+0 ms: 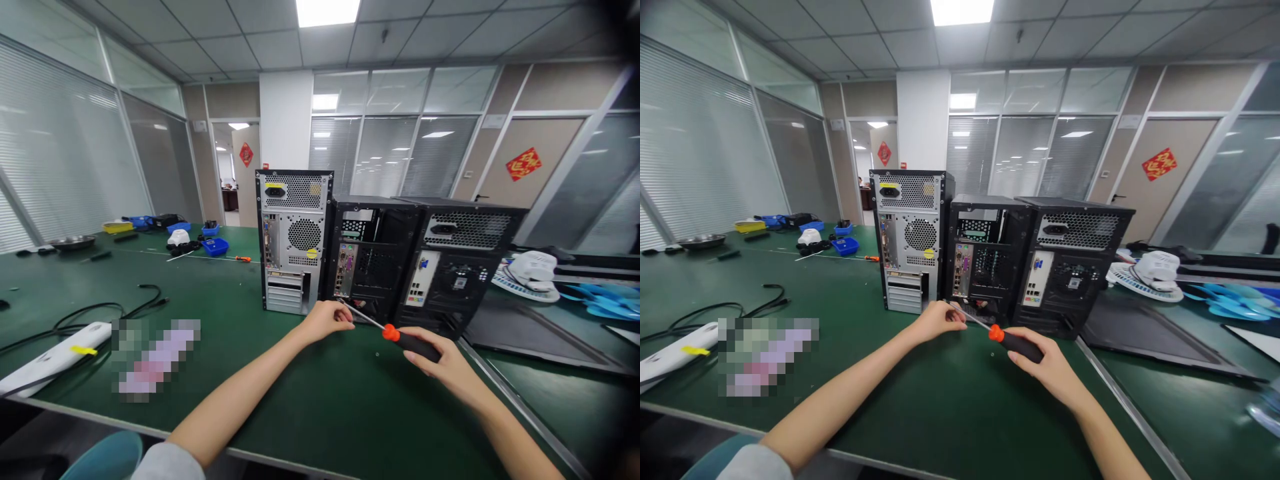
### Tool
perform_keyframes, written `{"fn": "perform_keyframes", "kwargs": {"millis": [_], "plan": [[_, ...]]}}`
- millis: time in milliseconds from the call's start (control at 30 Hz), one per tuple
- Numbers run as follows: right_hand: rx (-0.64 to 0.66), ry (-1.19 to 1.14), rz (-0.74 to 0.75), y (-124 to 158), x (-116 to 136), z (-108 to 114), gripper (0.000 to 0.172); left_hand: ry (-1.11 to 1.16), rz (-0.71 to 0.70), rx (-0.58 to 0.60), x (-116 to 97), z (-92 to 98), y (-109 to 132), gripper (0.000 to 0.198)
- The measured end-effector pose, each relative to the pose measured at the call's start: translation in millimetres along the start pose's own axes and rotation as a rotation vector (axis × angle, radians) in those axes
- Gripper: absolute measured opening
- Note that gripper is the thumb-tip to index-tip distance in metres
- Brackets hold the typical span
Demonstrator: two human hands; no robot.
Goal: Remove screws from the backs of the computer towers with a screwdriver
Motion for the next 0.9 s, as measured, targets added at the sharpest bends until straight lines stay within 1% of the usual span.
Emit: {"fn": "perform_keyframes", "kwargs": {"millis": [133,300,433,567,733,900], "plan": [[-0.084,0.149,0.098,-0.8,19.8,5.1,0.036,0.119,0.041,-0.126,-2.1,24.5,19.3,0.016],[-0.135,0.258,0.247,3.3,34.1,1.5,0.032,0.160,0.009,-0.280,-7.9,40.9,45.0,0.010],[-0.162,0.320,0.354,9.0,39.8,-1.3,0.029,0.243,-0.008,-0.356,-7.9,49.4,57.0,0.006],[-0.177,0.350,0.429,14.9,42.8,-1.7,0.028,0.330,-0.022,-0.432,-6.0,57.6,62.4,0.007],[-0.174,0.396,0.483,19.8,45.4,-4.0,0.029,0.380,-0.040,-0.504,-5.2,61.7,65.6,0.008],[-0.162,0.428,0.534,23.4,49.9,-8.8,0.031,0.426,-0.049,-0.543,-5.7,63.1,68.5,0.006]]}}
Point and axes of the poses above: each hand's wrist, its own y-axis away from the middle knuckle, its own z-axis out of the back of the hand, x = y × z, the point moved 7 cm from there along -y, towards the middle knuckle, and after that the axes turned 4 degrees about z, right-handed, at the moved point
